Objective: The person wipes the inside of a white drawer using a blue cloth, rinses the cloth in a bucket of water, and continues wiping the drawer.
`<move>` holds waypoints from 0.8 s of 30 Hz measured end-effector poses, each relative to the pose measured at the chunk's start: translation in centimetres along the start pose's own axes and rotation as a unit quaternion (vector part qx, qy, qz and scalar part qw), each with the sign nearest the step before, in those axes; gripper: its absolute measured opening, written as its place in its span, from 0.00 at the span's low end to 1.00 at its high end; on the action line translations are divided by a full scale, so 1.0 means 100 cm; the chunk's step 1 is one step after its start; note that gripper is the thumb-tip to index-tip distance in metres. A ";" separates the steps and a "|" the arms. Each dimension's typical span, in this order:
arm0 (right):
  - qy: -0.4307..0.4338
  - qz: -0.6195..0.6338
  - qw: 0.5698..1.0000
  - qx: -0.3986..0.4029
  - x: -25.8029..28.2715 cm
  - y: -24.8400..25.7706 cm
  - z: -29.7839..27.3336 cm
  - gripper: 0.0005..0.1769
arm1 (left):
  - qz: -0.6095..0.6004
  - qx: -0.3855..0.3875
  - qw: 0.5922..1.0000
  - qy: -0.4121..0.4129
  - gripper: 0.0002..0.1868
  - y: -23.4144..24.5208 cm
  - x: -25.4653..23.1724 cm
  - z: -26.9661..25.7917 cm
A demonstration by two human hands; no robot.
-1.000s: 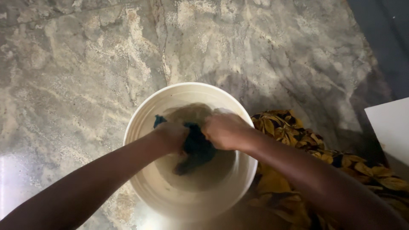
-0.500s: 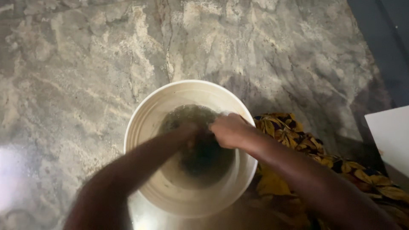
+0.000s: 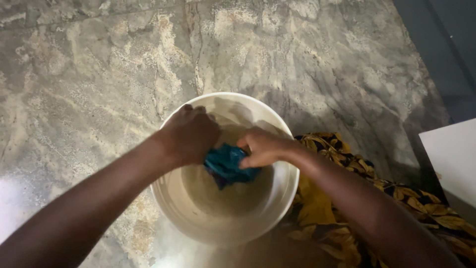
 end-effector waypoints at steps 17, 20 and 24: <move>-0.008 0.506 0.841 -0.193 0.005 0.026 0.007 0.09 | -0.383 -0.043 0.921 -0.051 0.35 -0.176 -0.081 0.114; 0.014 0.529 0.824 -0.200 0.003 0.027 0.006 0.10 | -0.458 0.022 0.888 0.020 0.24 -0.175 -0.086 0.138; -0.037 0.422 0.871 -0.249 0.004 0.016 0.009 0.13 | -0.359 0.066 0.928 -0.076 0.16 -0.159 -0.038 0.117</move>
Point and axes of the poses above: each hand's wrist, its own z-axis towards the middle knuckle, its own y-axis out of the back of the hand, x = y × z, the point moved 1 cm from there along z, towards the middle knuckle, and after that the axes turned 9 degrees about y, right-handed, at the moved point
